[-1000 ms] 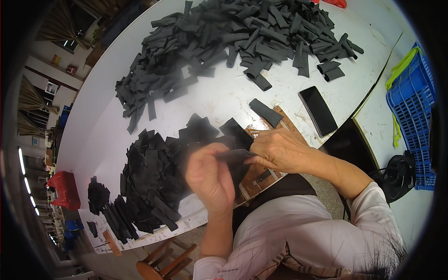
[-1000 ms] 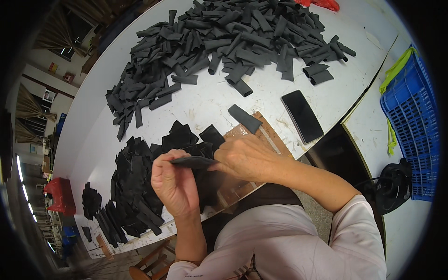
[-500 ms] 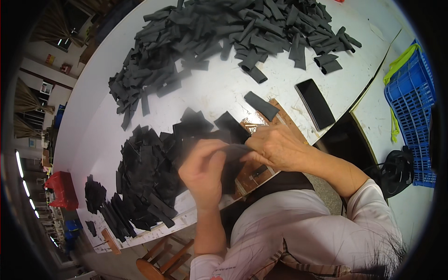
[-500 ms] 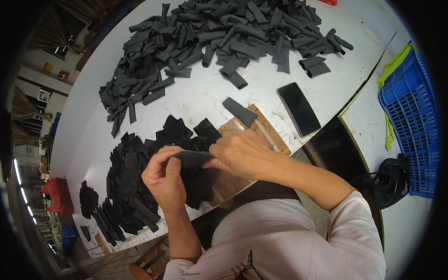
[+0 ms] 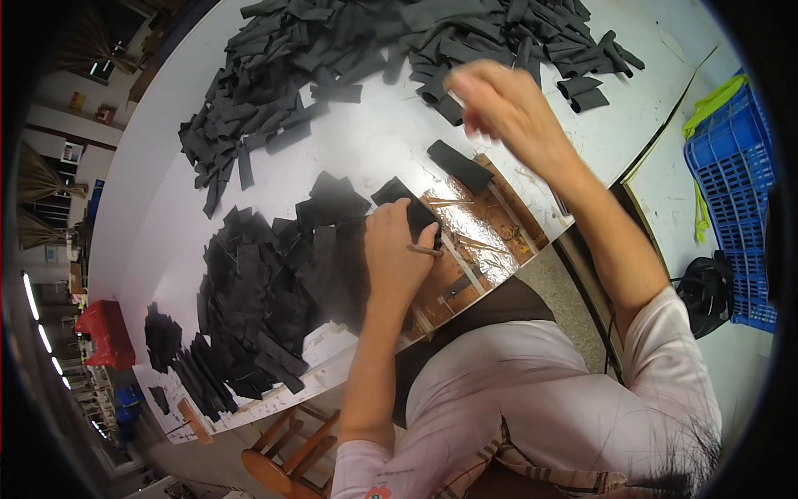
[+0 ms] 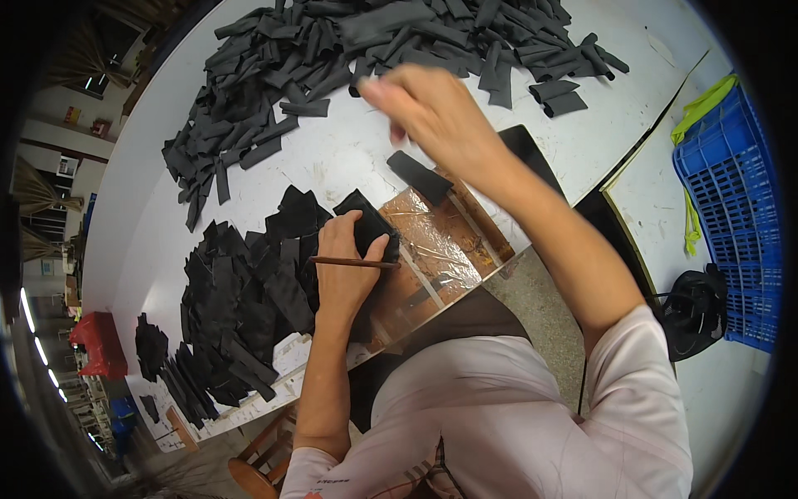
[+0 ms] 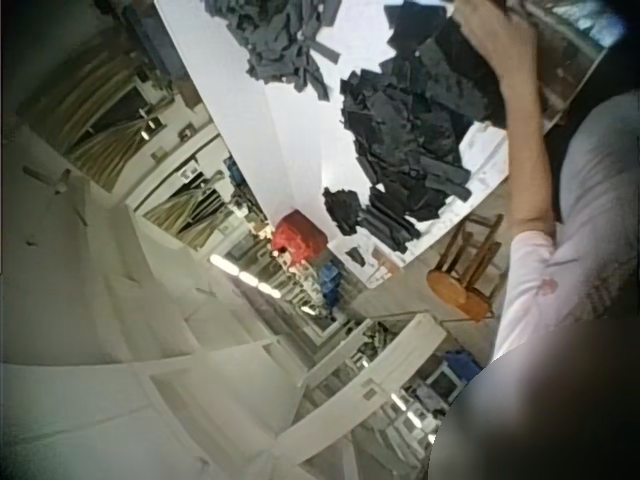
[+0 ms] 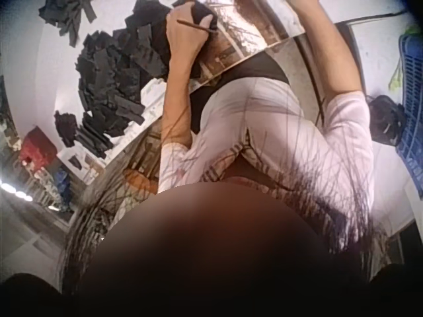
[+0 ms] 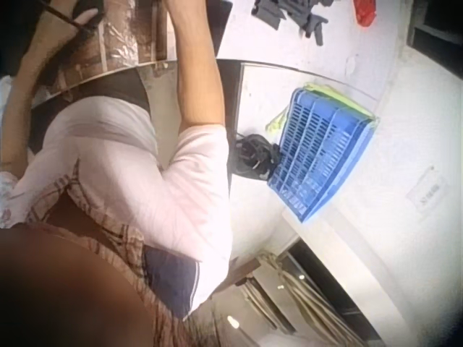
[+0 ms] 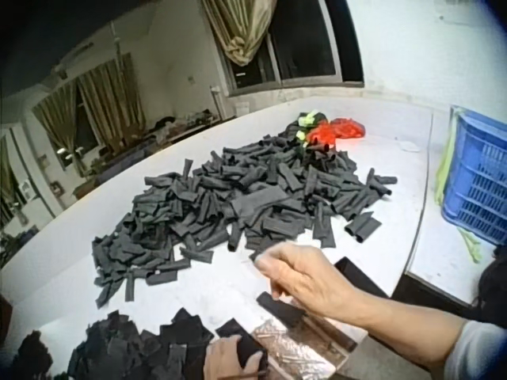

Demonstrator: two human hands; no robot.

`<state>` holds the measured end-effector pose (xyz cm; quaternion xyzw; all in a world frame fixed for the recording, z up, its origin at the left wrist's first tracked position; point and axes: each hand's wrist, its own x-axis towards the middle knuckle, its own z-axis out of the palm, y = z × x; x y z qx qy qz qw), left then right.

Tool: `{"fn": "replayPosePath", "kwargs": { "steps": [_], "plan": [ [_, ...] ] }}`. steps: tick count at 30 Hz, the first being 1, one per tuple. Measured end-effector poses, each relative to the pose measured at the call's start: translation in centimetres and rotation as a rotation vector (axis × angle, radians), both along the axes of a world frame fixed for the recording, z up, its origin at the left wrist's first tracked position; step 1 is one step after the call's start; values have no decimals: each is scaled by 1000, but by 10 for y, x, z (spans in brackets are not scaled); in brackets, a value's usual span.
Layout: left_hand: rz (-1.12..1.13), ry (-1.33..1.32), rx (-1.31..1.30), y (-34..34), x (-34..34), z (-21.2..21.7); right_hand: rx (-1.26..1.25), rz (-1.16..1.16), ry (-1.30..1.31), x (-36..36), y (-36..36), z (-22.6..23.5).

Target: Picking up and inspecting small black rectangular foam components from a pile on a workbench.

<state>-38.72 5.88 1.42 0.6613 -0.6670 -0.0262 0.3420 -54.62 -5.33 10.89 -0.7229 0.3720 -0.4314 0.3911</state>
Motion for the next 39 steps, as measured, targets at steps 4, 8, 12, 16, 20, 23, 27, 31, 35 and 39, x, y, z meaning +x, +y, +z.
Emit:
{"fn": "replayPosePath", "kwargs": {
  "steps": [4, 8, 12, 16, 20, 23, 27, 31, 35, 39],
  "plan": [
    [-74, -302, 309, -1, 3, -16, 437, 233, -39, -17, 51, -39],
    [-126, -214, 265, -1, 12, -22, 538, 323, 37, -18, 92, -58],
    [29, 46, -145, 18, 18, 13, 554, 470, 193, -9, 117, -63],
    [-130, 149, -106, 65, 30, 47, 1231, 567, -358, 22, 128, -69],
    [-236, -24, -100, 98, 38, 58, 1454, 493, -687, 50, 133, -73],
    [14, 403, -139, 114, 22, 50, 1508, 464, -815, 60, 133, -75],
    [129, 1648, 53, 126, 28, 39, 1441, 360, -818, 67, 135, -65],
    [61, 1755, 139, 129, 27, 36, 1435, 444, -802, 64, 137, -69],
    [60, 1583, 141, 129, 22, 35, 1439, 443, -828, 63, 137, -73],
    [204, 1326, 120, 128, 19, 38, 1476, 464, -816, 64, 137, -71]
  ]
}}
